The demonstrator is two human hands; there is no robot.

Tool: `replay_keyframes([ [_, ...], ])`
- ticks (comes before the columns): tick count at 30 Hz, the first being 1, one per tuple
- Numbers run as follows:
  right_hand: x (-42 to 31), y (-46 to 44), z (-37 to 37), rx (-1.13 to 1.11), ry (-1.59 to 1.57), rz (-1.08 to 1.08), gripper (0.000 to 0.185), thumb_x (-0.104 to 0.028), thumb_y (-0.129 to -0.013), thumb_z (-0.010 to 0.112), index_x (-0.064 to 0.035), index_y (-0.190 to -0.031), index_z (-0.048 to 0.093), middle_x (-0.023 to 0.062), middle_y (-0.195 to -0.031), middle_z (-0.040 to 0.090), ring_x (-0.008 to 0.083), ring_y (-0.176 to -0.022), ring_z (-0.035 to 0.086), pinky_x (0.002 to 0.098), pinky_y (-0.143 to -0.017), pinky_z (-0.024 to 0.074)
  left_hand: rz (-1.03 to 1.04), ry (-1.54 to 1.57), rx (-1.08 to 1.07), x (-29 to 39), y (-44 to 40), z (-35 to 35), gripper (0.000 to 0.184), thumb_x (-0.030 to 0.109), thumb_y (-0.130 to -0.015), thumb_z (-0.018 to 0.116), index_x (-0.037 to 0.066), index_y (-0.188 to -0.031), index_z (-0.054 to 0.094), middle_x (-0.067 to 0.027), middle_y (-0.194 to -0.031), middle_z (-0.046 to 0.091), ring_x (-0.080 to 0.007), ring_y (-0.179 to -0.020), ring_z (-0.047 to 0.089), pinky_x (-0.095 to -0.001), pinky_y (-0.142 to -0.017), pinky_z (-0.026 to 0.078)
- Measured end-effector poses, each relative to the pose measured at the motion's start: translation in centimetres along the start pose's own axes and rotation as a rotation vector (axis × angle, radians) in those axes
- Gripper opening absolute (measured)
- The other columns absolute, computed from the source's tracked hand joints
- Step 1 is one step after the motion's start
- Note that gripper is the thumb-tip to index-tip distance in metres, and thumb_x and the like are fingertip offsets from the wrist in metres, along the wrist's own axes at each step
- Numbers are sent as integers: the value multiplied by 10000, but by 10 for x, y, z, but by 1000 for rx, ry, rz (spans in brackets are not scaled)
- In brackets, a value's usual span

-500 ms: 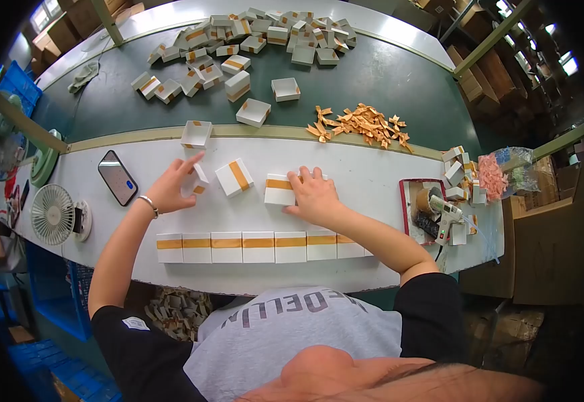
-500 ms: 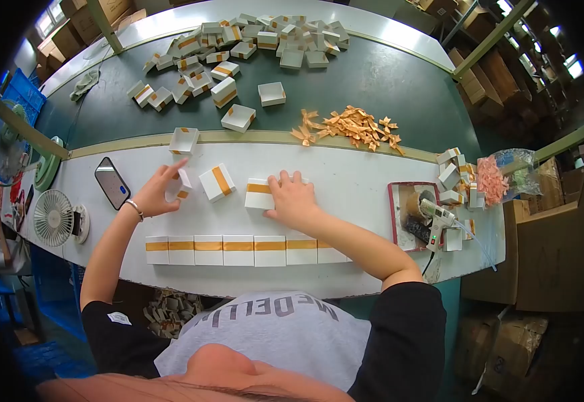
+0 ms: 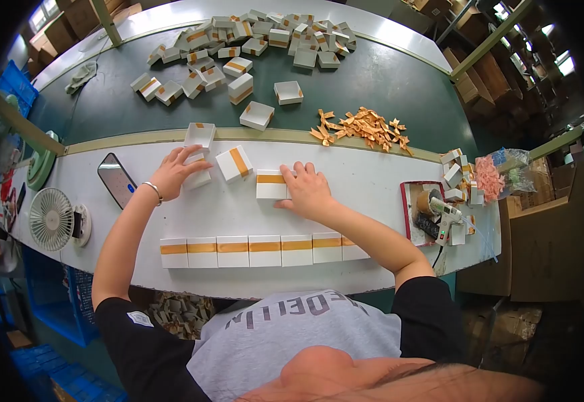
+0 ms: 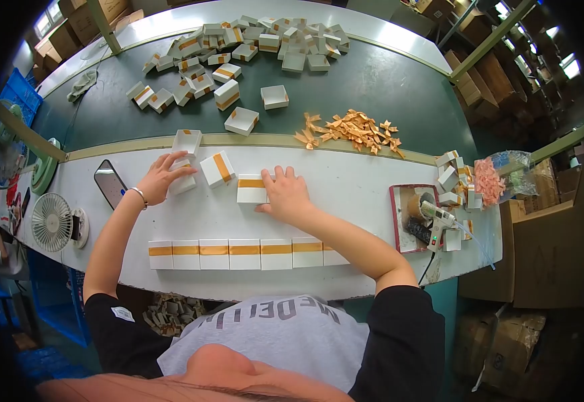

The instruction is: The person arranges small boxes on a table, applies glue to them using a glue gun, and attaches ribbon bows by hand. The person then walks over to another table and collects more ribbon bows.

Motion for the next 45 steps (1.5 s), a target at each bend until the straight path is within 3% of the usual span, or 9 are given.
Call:
replay_keyframes([
  [7, -8, -20, -3, -16, -38, 63, 886, -606, -791, 825, -100, -1447, 509, 152, -1302, 549, 329, -1216, 530, 447, -901, 516, -103, 691, 14, -25, -36, 31, 967, -26, -754, 723, 230, -1617, 370, -129, -1641, 171, -360, -1503, 294, -434, -1257, 331],
  [10, 7, -40, -3, 20, -55, 125, 900, -576, -776, 848, -105, -1459, 499, 160, -1317, 542, 342, -1242, 520, 467, -930, 517, -19, 332, 145, -6, -39, 32, 994, 50, -758, 794, 218, -1628, 343, -166, -1601, 162, -364, -1465, 323, -423, -1246, 336],
  [18, 24, -58, -7, 25, -85, 82, 911, -520, -755, 878, -100, -1468, 495, 160, -1362, 525, 356, -1278, 501, 509, -975, 506, 92, 337, 86, -5, -76, -5, 1138, 221, -665, 936, 222, -1631, 336, -184, -1500, 325, -357, -1397, 406, -398, -1208, 353],
  [22, 35, -42, -1, 15, -118, 30, 905, -490, -751, 888, -103, -1468, 495, 163, -1371, 520, 365, -1278, 496, 504, -977, 510, 208, 227, 142, 32, -71, 16, 1055, 284, -607, 988, 209, -1528, 479, -94, -1504, 438, -333, -1378, 427, -479, -1213, 310],
  [32, 46, -12, -48, -83, -58, -1, 956, -430, -735, 917, -129, -1521, 465, 222, -1479, 462, 404, -1386, 433, 542, -1040, 491, -4, 229, 294, 98, -28, 6, 971, 456, -730, 914, 138, -1528, 460, -137, -1504, 486, -394, -1392, 431, -613, -1159, 313],
  [35, 87, -93, -47, 190, -112, -179, 709, -251, -819, 843, -136, -1444, 528, 132, -1473, 505, 379, -1349, 497, 481, -984, 537, -56, 301, 587, 4, -80, 2, 910, 227, -689, 943, 129, -1477, 499, -159, -1527, 482, -412, -1459, 382, -467, -1231, 335],
  [40, 74, -190, -22, 218, 39, -316, 414, -87, -845, 753, -120, -1244, 652, 40, -1361, 585, 314, -1214, 606, 423, -869, 595, -123, 360, 483, -88, -123, 11, 553, 99, -683, 919, 71, -1152, 627, -146, -1516, 506, -427, -1447, 421, -489, -1214, 377],
  [42, 73, -211, -19, 173, 163, -347, 305, -88, -846, 753, -111, -1145, 697, 47, -1358, 584, 306, -1179, 625, 427, -840, 605, -17, 462, 585, -90, -115, 8, 258, 99, -858, 787, 53, -1033, 603, -134, -1414, 601, -384, -1384, 509, -431, -1153, 425],
  [45, 59, -200, -64, 15, -329, -360, 124, -145, -952, 677, -58, -1007, 745, 90, -1175, 698, 321, -1035, 679, 434, -838, 572, -97, 987, 500, -79, -84, -21, 189, 221, -1092, 487, 43, -1059, 541, -111, -1193, 719, -208, -1133, 660, -346, -989, 506],
])
Point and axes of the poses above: each hand's wrist, its own y-axis away from the middle knuckle, its own z-axis out of the palm, x = y × z, the point moved 1 cm from there along -y, towards the middle knuckle
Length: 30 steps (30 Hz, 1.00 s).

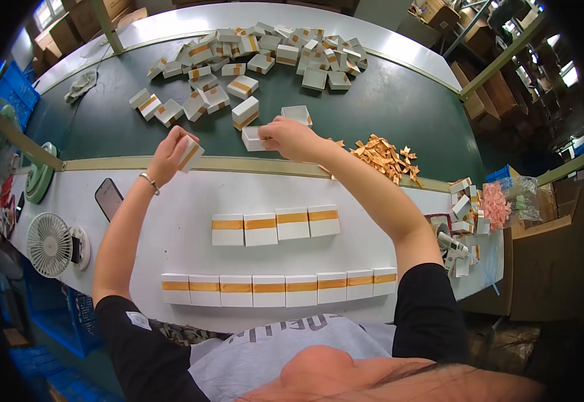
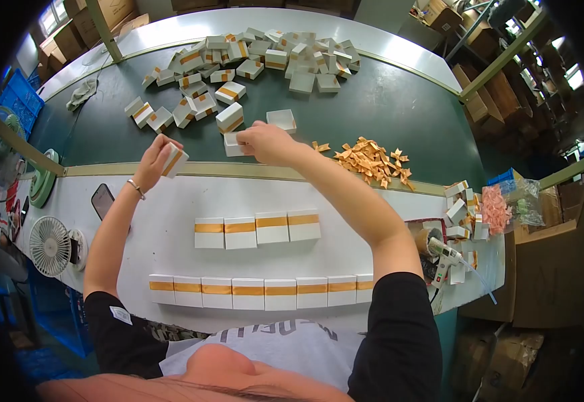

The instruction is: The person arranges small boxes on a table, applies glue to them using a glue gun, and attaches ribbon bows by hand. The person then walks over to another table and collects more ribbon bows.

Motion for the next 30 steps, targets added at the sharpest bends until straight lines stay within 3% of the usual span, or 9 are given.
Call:
replay_keyframes([
  [2, -28, 6, -22, -158, -299, 78, 239, -227, -1021, 608, -50, -1061, 763, 126, -1033, 748, 329, -985, 689, 424, -859, 541, -28, 125, -159, 5, 2, -3, 294, 320, -1118, 466, 43, -1076, 555, -68, -1039, 739, -130, -939, 652, -319, -898, 533],
  [7, -43, -31, 18, -478, -177, -5, 317, -314, -1025, 617, -63, -1166, 748, 127, -1112, 754, 329, -1022, 682, 403, -915, 530, -238, -168, -310, 11, -14, 34, 499, 447, -1088, 549, 12, -934, 739, -44, -863, 750, -114, -762, 618, -327, -743, 550],
  [9, -31, -44, 29, -398, -153, 6, 324, -337, -1015, 640, -65, -1154, 747, 124, -1111, 754, 327, -1044, 679, 398, -933, 529, -293, -305, -343, 16, -20, 51, 481, 432, -1074, 573, 10, -921, 746, -87, -908, 745, -180, -815, 657, -359, -798, 550],
  [12, 15, -56, 18, -115, 0, 93, 253, -316, -948, 726, -94, -1066, 754, 116, -1102, 741, 334, -1089, 669, 420, -939, 539, -57, -532, -329, 7, -23, 56, 396, 403, -1025, 659, 27, -1119, 741, -129, -1071, 721, -302, -1038, 680, -388, -940, 537],
  [15, 66, -28, -5, 179, 456, 192, 290, -245, -858, 809, -63, -1074, 744, 173, -1083, 736, 334, -1063, 698, 454, -931, 556, 419, -654, 39, 17, -22, 57, 476, 348, -944, 766, 62, -1306, 653, -149, -1180, 689, -366, -1179, 641, -404, -1036, 509],
  [18, 97, -19, 0, -69, 551, 187, 313, -207, -854, 800, -61, -1118, 715, 163, -1161, 727, 338, -1069, 697, 438, -932, 565, 334, -552, 280, 14, -62, 79, 661, 310, -859, 850, 74, -1406, 565, -176, -1212, 688, -383, -1178, 651, -409, -1069, 502],
  [21, 69, -19, -16, -45, -33, 263, 254, -201, -854, 800, -113, -1065, 689, 98, -1109, 697, 329, -1025, 647, 402, -912, 552, -28, -280, 294, 4, -113, 102, 697, 270, -834, 857, 31, -1410, 546, -209, -1235, 681, -390, -1190, 655, -431, -1043, 528],
  [25, 51, 0, -33, -344, -684, 390, 319, -231, -1039, 653, -19, -1278, 656, 65, -1179, 691, 202, -1023, 658, 357, -915, 554, -184, -83, 169, -1, -131, 90, 698, 158, -833, 828, -27, -1407, 477, -226, -1258, 674, -301, -1204, 670, -408, -944, 599],
  [30, 59, 41, 0, -461, -817, 476, 372, -236, -1095, 521, -19, -1372, 642, 139, -1277, 680, 258, -1180, 659, 404, -1004, 553, -389, 691, 419, -23, -32, 46, 527, 78, -903, 758, -23, -1343, 486, -165, -1315, 595, -219, -1139, 664, -374, -919, 627],
])
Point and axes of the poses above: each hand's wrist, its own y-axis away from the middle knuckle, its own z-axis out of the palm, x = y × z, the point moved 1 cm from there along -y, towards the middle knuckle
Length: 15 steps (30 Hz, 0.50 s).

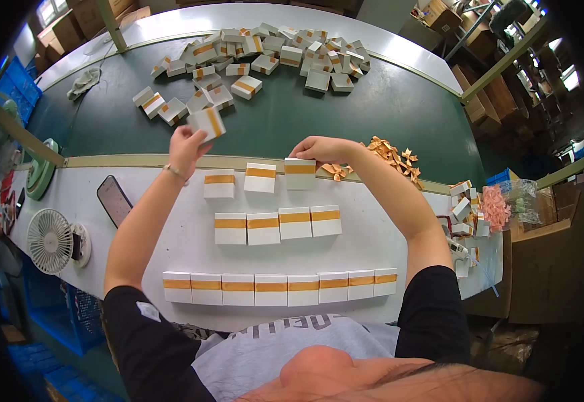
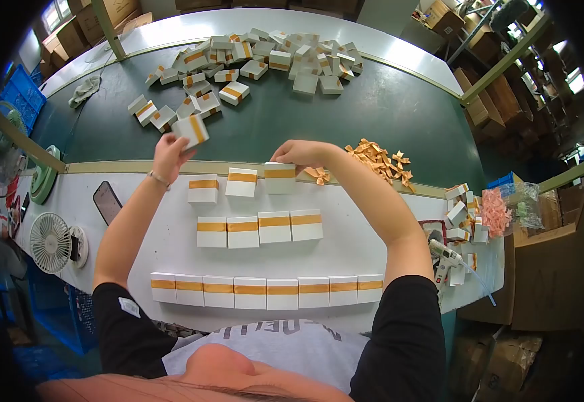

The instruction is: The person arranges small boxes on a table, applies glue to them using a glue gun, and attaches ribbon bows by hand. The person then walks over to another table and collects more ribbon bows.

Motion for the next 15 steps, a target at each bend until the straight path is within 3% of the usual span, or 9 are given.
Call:
replay_keyframes([
  [3, 23, -7, 13, 325, 481, -185, 377, -265, -1095, 506, -23, -1332, 673, 171, -1274, 686, 339, -1203, 643, 462, -1069, 499, -123, 171, 32, -19, 65, -63, 517, 120, -932, 781, -35, -1330, 490, -149, -1301, 572, -224, -1096, 663, -416, -998, 594],
  [4, 13, 7, 21, 326, 520, -125, 485, -352, -1061, 564, -38, -1430, 590, 203, -1373, 623, 397, -1304, 559, 498, -1130, 439, -154, 124, 64, -25, 84, -77, 503, 160, -949, 773, -35, -1326, 503, -135, -1251, 596, -216, -1087, 666, -406, -1003, 590],
  [7, 9, 32, 54, 392, 687, -149, 741, -467, -982, 670, -34, -1538, 442, 213, -1479, 524, 403, -1380, 479, 483, -1115, 451, -309, -70, 60, -26, 119, -103, 503, 272, -982, 758, -45, -1304, 538, -124, -1164, 647, -212, -1078, 674, -392, -1008, 580],
  [8, 10, 34, 59, 347, 800, -172, 983, -518, -874, 777, -20, -1589, 322, 233, -1509, 458, 429, -1397, 427, 478, -1113, 455, -400, -167, -1, -17, 127, -109, 520, 304, -983, 758, -58, -1292, 547, -139, -1177, 650, -223, -1085, 675, -398, -1001, 580],
  [9, 11, 35, 64, 371, 843, -194, 993, -507, -859, 793, -11, -1582, 329, 238, -1485, 471, 433, -1376, 441, 481, -1111, 457, -490, -264, -62, -5, 136, -111, 541, 336, -983, 758, -70, -1279, 556, -155, -1189, 653, -235, -1092, 676, -404, -994, 580],
  [10, 12, 34, 71, 396, 885, -215, 1002, -496, -843, 809, -2, -1576, 337, 244, -1462, 485, 437, -1354, 454, 484, -1109, 459, -520, -456, -101, 10, 146, -106, 609, 423, -969, 759, -91, -1250, 589, -178, -1091, 682, -230, -1029, 697, -358, -937, 585],
  [13, 13, 25, 88, 460, 898, -214, 1006, -438, -805, 857, -3, -1559, 352, 246, -1410, 509, 436, -1304, 479, 491, -1092, 476, -490, -1440, -251, 74, 155, -85, 738, 475, -916, 802, -119, -1284, 564, -192, -1033, 680, -284, -934, 711, -370, -901, 590],
  [14, 12, 20, 91, 463, 884, -199, 1005, -433, -801, 864, -9, -1556, 354, 246, -1406, 510, 436, -1306, 479, 496, -1085, 481, -153, -1688, -200, 67, 149, -100, 861, 457, -813, 883, -81, -1376, 516, -207, -1210, 650, -347, -1120, 659, -405, -1007, 548],
  [15, 6, 18, 96, 466, 870, -184, 1004, -427, -798, 871, -15, -1554, 356, 246, -1402, 511, 436, -1308, 478, 501, -1079, 487, -4, -1674, -301, 70, 151, -95, 856, 412, -771, 906, -8, -1405, 514, -183, -1306, 593, -347, -1205, 589, -411, -1059, 506],
])
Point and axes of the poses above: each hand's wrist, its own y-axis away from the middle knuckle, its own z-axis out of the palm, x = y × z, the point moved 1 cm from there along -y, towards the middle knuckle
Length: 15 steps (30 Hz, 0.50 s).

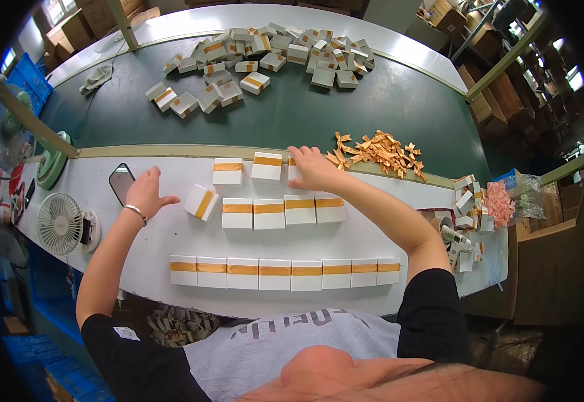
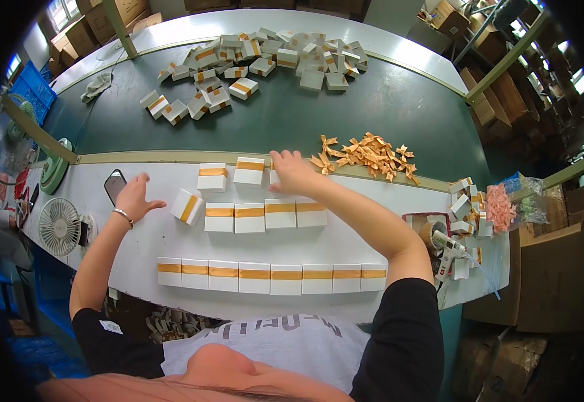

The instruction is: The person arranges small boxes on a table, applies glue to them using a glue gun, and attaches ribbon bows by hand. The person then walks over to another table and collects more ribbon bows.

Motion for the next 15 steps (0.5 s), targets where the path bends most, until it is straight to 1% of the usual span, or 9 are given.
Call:
replay_keyframes([
  [1, -7, -1, 0, -11, -10, 23, 1000, -422, -794, 877, -23, -1551, 359, 243, -1403, 509, 437, -1307, 480, 515, -1067, 493, 156, -6, 37, 6, 2, -4, 873, 367, -729, 929, 64, -1433, 512, -160, -1402, 536, -346, -1289, 519, -417, -1111, 464],
  [3, -22, -3, -3, -35, -25, 72, 993, -411, -787, 889, -41, -1545, 366, 235, -1404, 505, 439, -1307, 483, 544, -1045, 505, 471, -13, 111, 23, 2, -9, 968, 278, -645, 975, 208, -1490, 509, -113, -1594, 422, -346, -1459, 380, -429, -1215, 380],
  [6, -42, -3, -6, -10, -18, 124, 945, -412, -790, 890, -73, -1525, 402, 220, -1393, 502, 433, -1306, 490, 576, -1017, 512, 798, -331, 37, 39, 0, 1, 944, 226, -675, 962, 299, -1497, 503, -74, -1503, 502, -335, -1420, 426, -425, -1222, 383],
  [7, -46, -3, -7, -23, -14, 132, 923, -407, -794, 887, -79, -1517, 414, 213, -1385, 504, 426, -1305, 493, 574, -1014, 512, 852, -360, 35, 38, -3, 6, 922, 218, -706, 948, 336, -1502, 497, -34, -1430, 551, -307, -1404, 452, -425, -1215, 400],
  [10, -49, -9, -7, -38, 2, 126, 865, -395, -808, 877, -96, -1496, 444, 194, -1361, 510, 406, -1300, 500, 566, -1009, 513, 845, -246, -4, 32, -8, 17, 862, 328, -760, 918, 320, -1511, 495, -77, -1379, 582, -294, -1346, 520, -427, -1166, 438],
  [11, -46, -12, -5, -36, 11, 113, 850, -391, -813, 874, -101, -1491, 451, 188, -1351, 513, 400, -1297, 503, 561, -1009, 513, 694, -281, -32, 29, -7, 17, 811, 387, -792, 883, 306, -1504, 503, -96, -1348, 590, -298, -1304, 553, -426, -1127, 463],
  [13, -43, -13, -3, -28, 19, 100, 830, -387, -818, 870, -106, -1483, 460, 179, -1340, 517, 389, -1289, 508, 554, -1007, 513, 392, -346, -89, 45, 11, -8, 735, 504, -856, 813, 278, -1491, 518, -133, -1286, 604, -305, -1219, 619, -424, -1050, 514],
  [15, -43, -13, -3, -10, 14, 99, 819, -383, -818, 869, -109, -1476, 466, 171, -1337, 519, 381, -1280, 513, 551, -1002, 513, 201, -256, 22, 20, -14, 17, 703, 589, -900, 728, 239, -1475, 526, -159, -1252, 595, -329, -1125, 661, -422, -964, 549],
])
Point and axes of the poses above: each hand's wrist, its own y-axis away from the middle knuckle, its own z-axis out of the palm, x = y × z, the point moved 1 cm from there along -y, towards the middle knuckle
